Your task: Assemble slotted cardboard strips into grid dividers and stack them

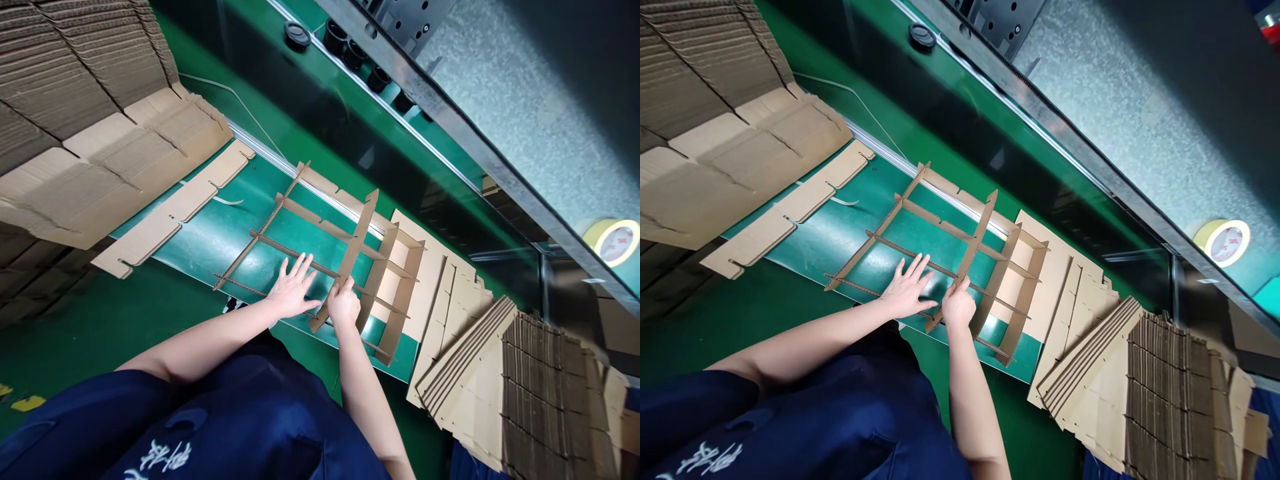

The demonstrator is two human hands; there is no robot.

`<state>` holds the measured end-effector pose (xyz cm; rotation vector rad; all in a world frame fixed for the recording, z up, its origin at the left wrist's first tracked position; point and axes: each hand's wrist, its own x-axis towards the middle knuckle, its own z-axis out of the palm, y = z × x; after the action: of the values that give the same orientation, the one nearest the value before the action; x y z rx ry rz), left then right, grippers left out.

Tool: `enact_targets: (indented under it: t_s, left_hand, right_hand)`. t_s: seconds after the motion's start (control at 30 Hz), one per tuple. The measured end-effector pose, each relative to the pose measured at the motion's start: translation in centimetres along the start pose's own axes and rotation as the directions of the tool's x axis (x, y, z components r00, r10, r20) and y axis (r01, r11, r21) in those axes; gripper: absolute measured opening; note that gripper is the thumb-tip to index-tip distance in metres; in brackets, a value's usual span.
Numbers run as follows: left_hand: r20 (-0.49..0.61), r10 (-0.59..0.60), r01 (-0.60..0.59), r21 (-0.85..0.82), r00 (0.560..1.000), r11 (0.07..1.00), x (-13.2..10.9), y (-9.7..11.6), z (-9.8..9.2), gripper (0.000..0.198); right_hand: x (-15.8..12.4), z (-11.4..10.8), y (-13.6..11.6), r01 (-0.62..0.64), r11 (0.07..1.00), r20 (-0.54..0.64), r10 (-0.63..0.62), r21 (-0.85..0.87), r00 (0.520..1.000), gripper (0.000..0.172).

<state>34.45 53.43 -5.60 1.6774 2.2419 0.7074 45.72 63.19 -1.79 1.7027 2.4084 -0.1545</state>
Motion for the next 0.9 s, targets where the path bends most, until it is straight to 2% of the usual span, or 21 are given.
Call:
enact_targets:
  t_s: [0.13, 0.23, 0.37, 0.47, 0.53, 0.7, 0.9]
  left_hand:
    - [0.052, 0.081, -0.079, -0.027, 0.995, 0.996, -0.2, 0.9, -0.1, 0.093]
    - [0.120, 0.120, -0.113, -0.063, 0.985, 0.992, -0.5, 1.6, 0.4, 0.096]
    - [0.177, 0.108, -0.092, -0.098, 0.978, 0.991, -0.8, 1.6, 1.0, 0.093]
    - [0.192, 0.114, -0.093, -0.117, 0.975, 0.989, -0.8, 1.3, 1.1, 0.091]
    - [0.193, 0.110, -0.086, -0.130, 0.975, 0.988, -0.8, 1.3, 1.1, 0.091]
    - [0.176, 0.101, -0.075, -0.148, 0.979, 0.986, -0.7, 1.4, 1.3, 0.092]
    - [0.166, 0.104, -0.071, -0.189, 0.981, 0.979, -0.6, 1.3, 1.4, 0.086]
  right_hand:
    - [0.3, -0.4, 0.0, 0.021, 0.999, 0.037, -0.022, 0.031, 0.999, 0.046]
    - [1.1, -1.3, 0.3, -0.007, 0.998, 0.010, 0.006, 0.059, 1.000, 0.052]
    - [4.3, -3.1, 0.0, -0.019, 0.989, -0.140, 0.039, 0.145, 0.989, 0.052]
    - [7.5, -3.9, -0.4, -0.024, 0.985, -0.157, 0.052, 0.172, 0.986, 0.044]
    - [9.0, -3.9, -0.4, -0.058, 0.984, -0.146, 0.084, 0.169, 0.986, 0.038]
    - [9.9, -2.7, -0.2, -0.076, 0.983, -0.254, 0.117, 0.167, 0.960, 0.033]
    - [10.1, -2.6, -1.3, -0.096, 0.991, -0.142, 0.108, 0.089, 0.984, 0.032]
